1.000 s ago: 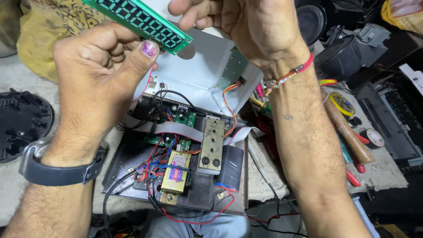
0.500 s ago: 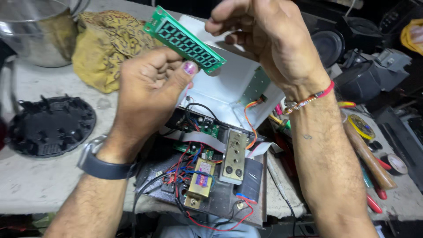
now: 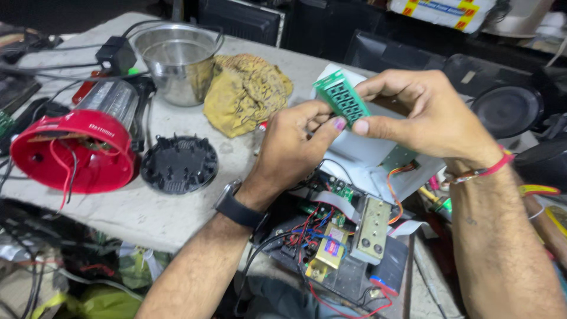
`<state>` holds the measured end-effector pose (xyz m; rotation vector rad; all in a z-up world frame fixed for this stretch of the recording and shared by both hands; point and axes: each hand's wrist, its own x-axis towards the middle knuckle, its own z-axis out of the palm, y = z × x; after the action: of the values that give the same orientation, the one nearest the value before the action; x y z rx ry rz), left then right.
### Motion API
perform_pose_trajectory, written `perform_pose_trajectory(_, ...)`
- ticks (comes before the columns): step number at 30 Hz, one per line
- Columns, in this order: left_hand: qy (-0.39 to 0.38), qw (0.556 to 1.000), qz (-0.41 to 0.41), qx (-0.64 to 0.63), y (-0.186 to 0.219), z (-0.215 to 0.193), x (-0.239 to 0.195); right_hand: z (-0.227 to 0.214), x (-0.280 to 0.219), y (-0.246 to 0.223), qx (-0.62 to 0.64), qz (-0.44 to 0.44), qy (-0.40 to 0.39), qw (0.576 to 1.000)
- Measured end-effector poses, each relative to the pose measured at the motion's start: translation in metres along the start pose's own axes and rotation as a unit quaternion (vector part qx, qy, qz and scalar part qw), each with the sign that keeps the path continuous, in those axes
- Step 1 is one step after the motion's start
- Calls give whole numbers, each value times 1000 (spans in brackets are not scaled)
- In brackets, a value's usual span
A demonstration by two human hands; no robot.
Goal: The person disassembles a white digital display unit, removes the green circuit board, and manipulates internal wires and components. They then reinsert the circuit board into the housing and adjust the wiring.
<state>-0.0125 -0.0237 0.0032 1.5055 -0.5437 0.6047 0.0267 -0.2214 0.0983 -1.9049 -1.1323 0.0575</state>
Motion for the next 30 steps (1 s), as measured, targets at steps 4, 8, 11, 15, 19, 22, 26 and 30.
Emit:
perform_pose_trajectory(4,11,998,48,47,-12,-1,-3,8,-1,1,-60,-21,21,998)
perform_pose_trajectory(8,11,989,108,100,-15,-2,-1,10,-2,0,-139,-39,53,988)
perform_pose_trajectory(11,2,986,108,124,-16,-4,1,9,-2,2,-174,-24,66,982)
perform_pose_trajectory(15,-20,992,92,84,-17,-4,6,7,-5,8,-152,1,65,986)
perform_pose_trajectory(19,-24,992,79,97,-9,-6,4,8,-8,10,-93,5,69,993)
perform_pose_trajectory(22,-24,996,-1,87,5,-3,5,5,-5,8,-96,-23,57,993)
perform_pose_trajectory(26,-15,979,105,173,25,-3,3,5,-2,5,-56,-14,39,998)
perform_pose_trajectory(30,-19,932,150,329,31,0,2,0,-3,5,-162,-37,31,986)
